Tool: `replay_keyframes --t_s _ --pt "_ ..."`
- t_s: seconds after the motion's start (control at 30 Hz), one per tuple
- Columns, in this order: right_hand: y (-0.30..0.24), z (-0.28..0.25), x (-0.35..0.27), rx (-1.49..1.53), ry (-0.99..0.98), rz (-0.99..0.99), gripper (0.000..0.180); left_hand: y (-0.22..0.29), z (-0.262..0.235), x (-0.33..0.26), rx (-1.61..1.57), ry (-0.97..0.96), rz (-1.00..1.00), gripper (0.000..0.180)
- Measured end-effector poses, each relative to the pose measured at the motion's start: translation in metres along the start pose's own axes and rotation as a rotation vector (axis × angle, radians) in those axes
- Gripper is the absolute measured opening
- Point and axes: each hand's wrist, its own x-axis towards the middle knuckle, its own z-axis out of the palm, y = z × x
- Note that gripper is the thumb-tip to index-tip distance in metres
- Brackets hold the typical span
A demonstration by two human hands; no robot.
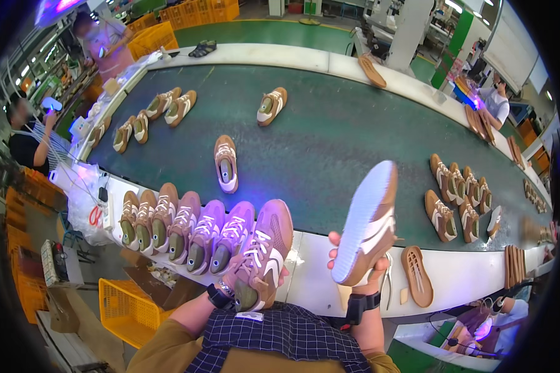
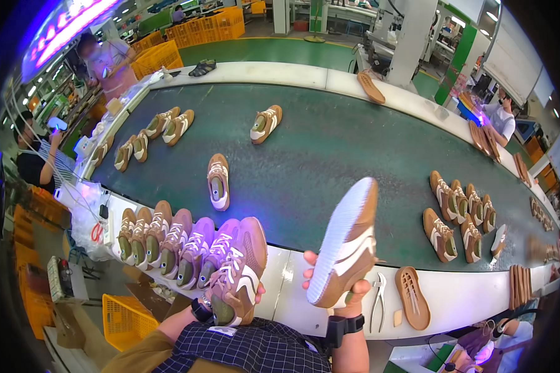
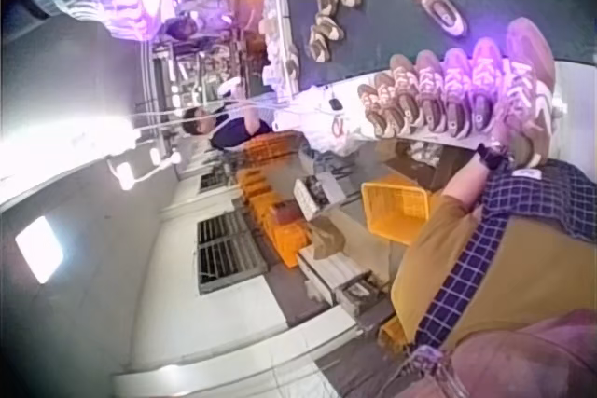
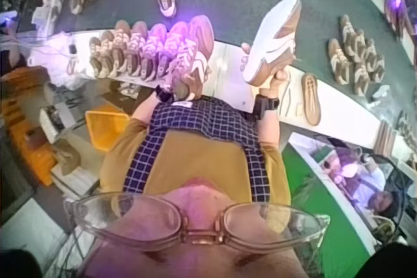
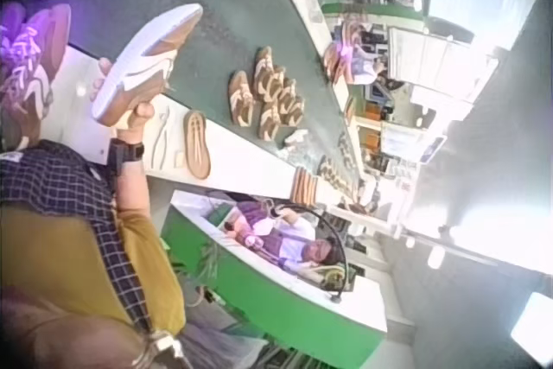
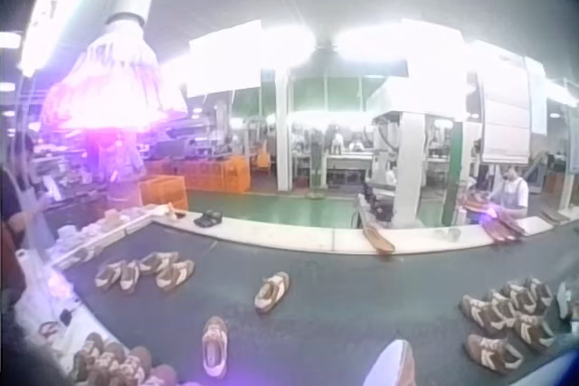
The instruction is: The person repeatedly picks up pairs of brown sneakers from a conveyor belt, holds them together to compare them, and places them back on the belt. The task involves continuous handling of multiple shoe pairs in a factory setting.
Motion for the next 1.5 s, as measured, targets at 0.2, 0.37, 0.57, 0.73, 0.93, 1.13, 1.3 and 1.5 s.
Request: replay_keyframes --t_s 0.2,0.37,0.57,0.73,0.93,1.13,1.3,1.5 --pt "0.040 -0.015 -0.029 -0.248 0.158 0.240 0.094 -0.002 -0.010 -0.018 -0.011 -0.032 0.027 0.072" --pt "0.063 -0.002 -0.043 -0.350 0.219 0.284 0.099 -0.004 -0.020 -0.029 -0.141 -0.070 0.016 0.069" --pt "0.067 -0.011 -0.050 -0.354 0.218 0.393 0.100 -0.001 -0.024 -0.033 0.033 -0.051 0.035 0.076" --pt "0.067 -0.013 -0.051 -0.310 0.214 0.403 0.098 0.007 -0.021 -0.029 -0.135 -0.222 -0.001 0.071" --pt "0.066 -0.026 -0.053 -0.319 0.247 0.380 0.097 0.020 -0.024 -0.026 -0.185 -0.263 -0.074 0.072" --pt "0.057 -0.017 -0.043 -0.400 0.273 0.376 0.112 0.030 -0.028 -0.026 -0.115 -0.183 -0.082 0.073" --pt "0.039 0.005 -0.031 -0.573 0.274 0.303 0.101 0.052 -0.002 -0.031 0.205 0.126 0.034 0.067" --pt "0.044 0.026 -0.010 -1.179 0.309 0.013 0.109 0.061 0.014 -0.013 0.746 0.290 0.340 0.052"
